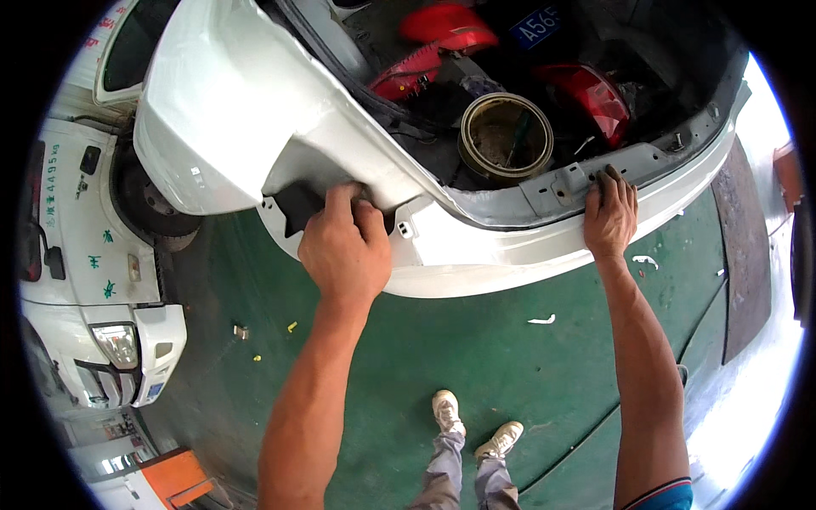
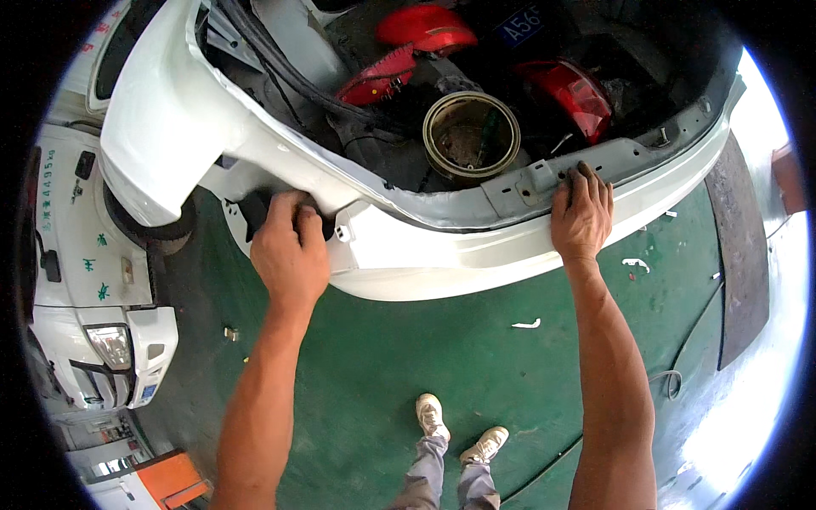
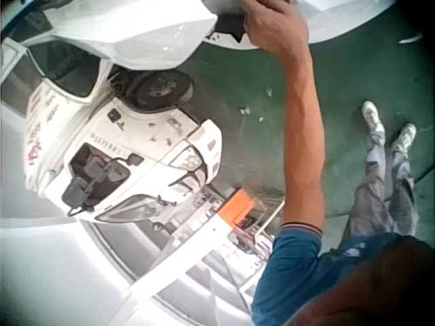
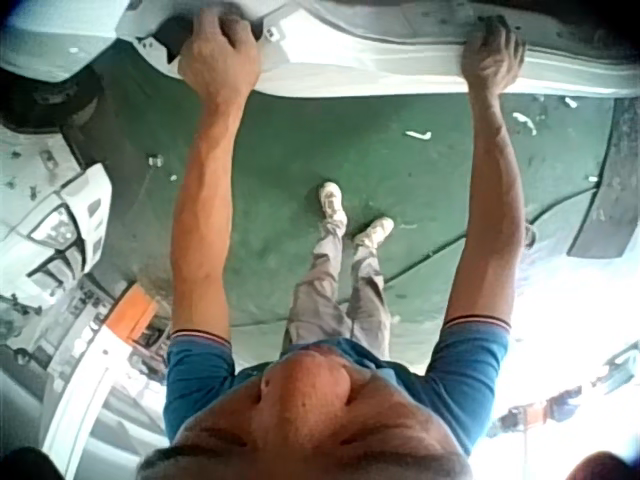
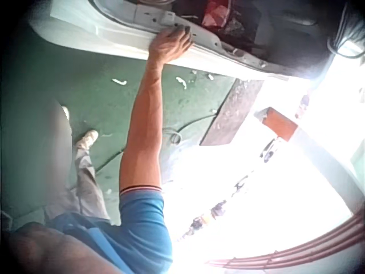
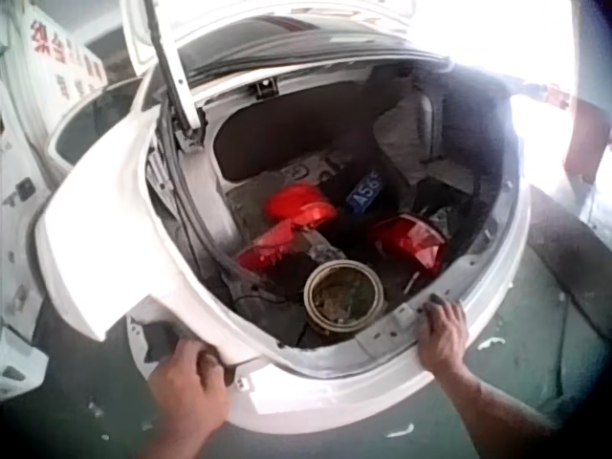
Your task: The person aligns a white car bumper to the rear of a white sedan and secures it using a screwdriver. They repeatedly retrieve screws from a small metal can inside the trunk and fasten them along the bumper edge.
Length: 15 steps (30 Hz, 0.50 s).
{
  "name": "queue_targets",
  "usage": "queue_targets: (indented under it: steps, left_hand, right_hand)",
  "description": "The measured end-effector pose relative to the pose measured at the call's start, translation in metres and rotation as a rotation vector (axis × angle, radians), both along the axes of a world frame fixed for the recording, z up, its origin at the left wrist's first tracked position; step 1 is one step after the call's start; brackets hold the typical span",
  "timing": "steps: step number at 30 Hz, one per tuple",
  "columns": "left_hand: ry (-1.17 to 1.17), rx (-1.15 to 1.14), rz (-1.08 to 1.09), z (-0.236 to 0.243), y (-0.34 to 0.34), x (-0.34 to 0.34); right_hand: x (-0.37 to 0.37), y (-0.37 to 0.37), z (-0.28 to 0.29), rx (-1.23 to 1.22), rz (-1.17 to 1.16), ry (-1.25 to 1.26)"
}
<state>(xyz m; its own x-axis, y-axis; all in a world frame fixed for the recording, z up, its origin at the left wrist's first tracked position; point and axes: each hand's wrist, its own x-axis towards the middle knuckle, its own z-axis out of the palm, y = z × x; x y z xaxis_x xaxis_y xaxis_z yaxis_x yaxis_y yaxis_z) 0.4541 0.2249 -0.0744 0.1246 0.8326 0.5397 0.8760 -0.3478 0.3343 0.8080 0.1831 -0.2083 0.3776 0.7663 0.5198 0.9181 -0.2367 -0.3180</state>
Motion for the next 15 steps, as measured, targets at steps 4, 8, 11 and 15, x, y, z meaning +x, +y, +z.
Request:
queue_targets:
  steps: [4,8,11,15]
  left_hand:
    - [0.014,-0.035,-0.005,0.0052,-0.0014,0.0027]
    - [0.046,-0.014,-0.03,0.0058,-0.001,0.0019]
    - [0.05,0.002,-0.041,0.0053,-0.0006,0.0015]
    - [0.005,-0.101,-0.012,0.0077,-0.0009,-0.0013]
  right_hand:
    - [0.0006,0.0,0.0011,0.013,-0.01,-0.025]
    - [0.0004,-0.0001,0.0036,0.015,-0.012,-0.004]
    - [-0.0009,0.0005,0.0068,0.009,-0.016,-0.002]
    - [-0.0018,0.0019,0.0074,0.031,-0.003,0.006]
